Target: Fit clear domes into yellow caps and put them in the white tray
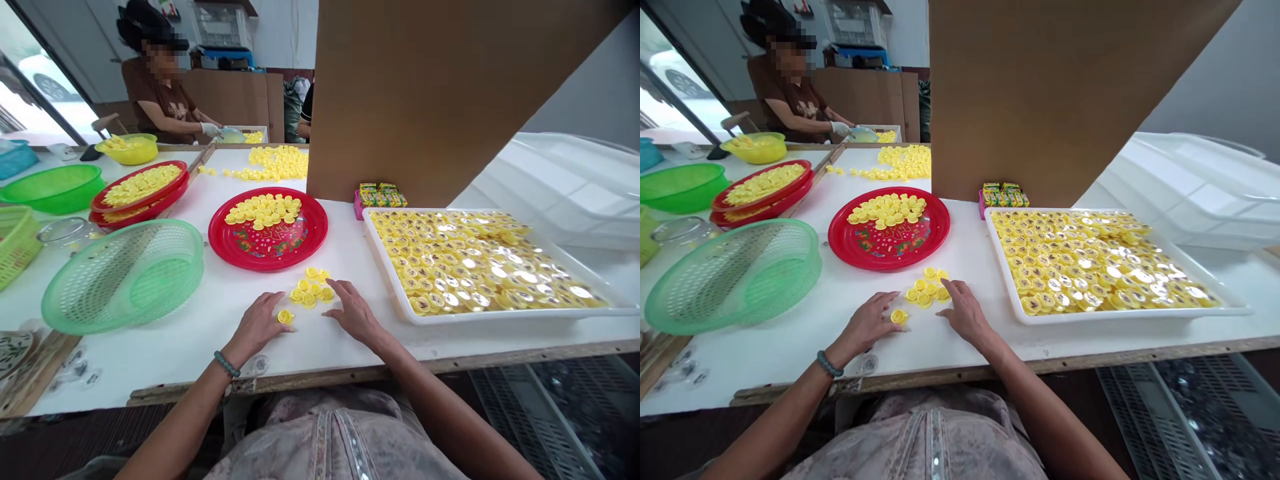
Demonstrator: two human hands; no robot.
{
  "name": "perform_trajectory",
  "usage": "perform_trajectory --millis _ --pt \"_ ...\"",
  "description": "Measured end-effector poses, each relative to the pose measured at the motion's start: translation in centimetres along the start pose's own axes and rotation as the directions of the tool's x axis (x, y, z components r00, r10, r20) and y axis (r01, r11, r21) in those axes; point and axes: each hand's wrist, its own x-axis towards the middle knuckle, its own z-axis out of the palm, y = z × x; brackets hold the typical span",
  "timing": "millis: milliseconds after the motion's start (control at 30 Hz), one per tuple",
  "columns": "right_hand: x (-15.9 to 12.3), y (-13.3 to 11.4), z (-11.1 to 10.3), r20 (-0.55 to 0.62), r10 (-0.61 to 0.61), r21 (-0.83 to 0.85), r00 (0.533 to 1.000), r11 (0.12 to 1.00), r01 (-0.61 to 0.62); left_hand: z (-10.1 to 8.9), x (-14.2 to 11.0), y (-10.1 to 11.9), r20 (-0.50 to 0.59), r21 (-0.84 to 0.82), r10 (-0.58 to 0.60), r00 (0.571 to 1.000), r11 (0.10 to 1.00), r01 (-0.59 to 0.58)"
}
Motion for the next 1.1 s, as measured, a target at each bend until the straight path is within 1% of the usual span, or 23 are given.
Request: perform_trajectory --millis 67,133,233,333,433,533,667,867,1100 --pt "-0.2 0.6 -0.3 -0.031 0.032 0.053 0.999 0.998 -0.03 0.0 -0.3 0.1 0.019 0.003 -0.013 1.0 1.0 0.013" --pt "0.0 1.3 -0.7 -0.046 0.067 0.072 0.997 0.995 -0.063 0.1 -0.2 0.5 0.027 0.021 -0.02 0.999 1.0 0.02" --pt "1.3 1.9 -1.4 -0.057 0.084 0.005 0.995 0.996 -0.084 0.1 0.1 1.1 0.023 0.059 -0.037 0.999 0.998 0.035" --pt "3.1 1.9 -1.6 -0.021 0.086 -0.064 0.996 0.994 -0.087 0.0 0.5 1.4 0.003 0.065 -0.049 0.999 0.997 0.049" --pt "4.9 1.6 -1.1 0.022 0.09 -0.073 0.996 0.993 -0.089 0.0 0.8 1.0 -0.034 0.046 -0.042 0.999 0.998 0.044" --pt "6.0 1.4 -0.3 0.02 0.119 -0.085 0.993 0.989 -0.117 0.1 1.0 0.4 -0.068 0.045 -0.047 0.997 0.998 0.05" --pt "6.8 1.6 0.1 0.011 0.158 -0.099 0.987 0.983 -0.156 0.2 1.0 -0.2 -0.094 0.018 -0.059 0.994 0.998 0.061" --pt "7.5 2.2 -0.2 -0.022 0.245 -0.123 0.969 0.961 -0.246 0.8 0.9 -0.8 -0.148 -0.062 -0.067 0.987 0.996 0.059" --pt "8.6 2.4 0.1 0.039 0.217 -0.137 0.975 0.968 -0.21 1.1 1.0 -1.2 -0.16 -0.081 -0.071 0.985 0.995 0.059"
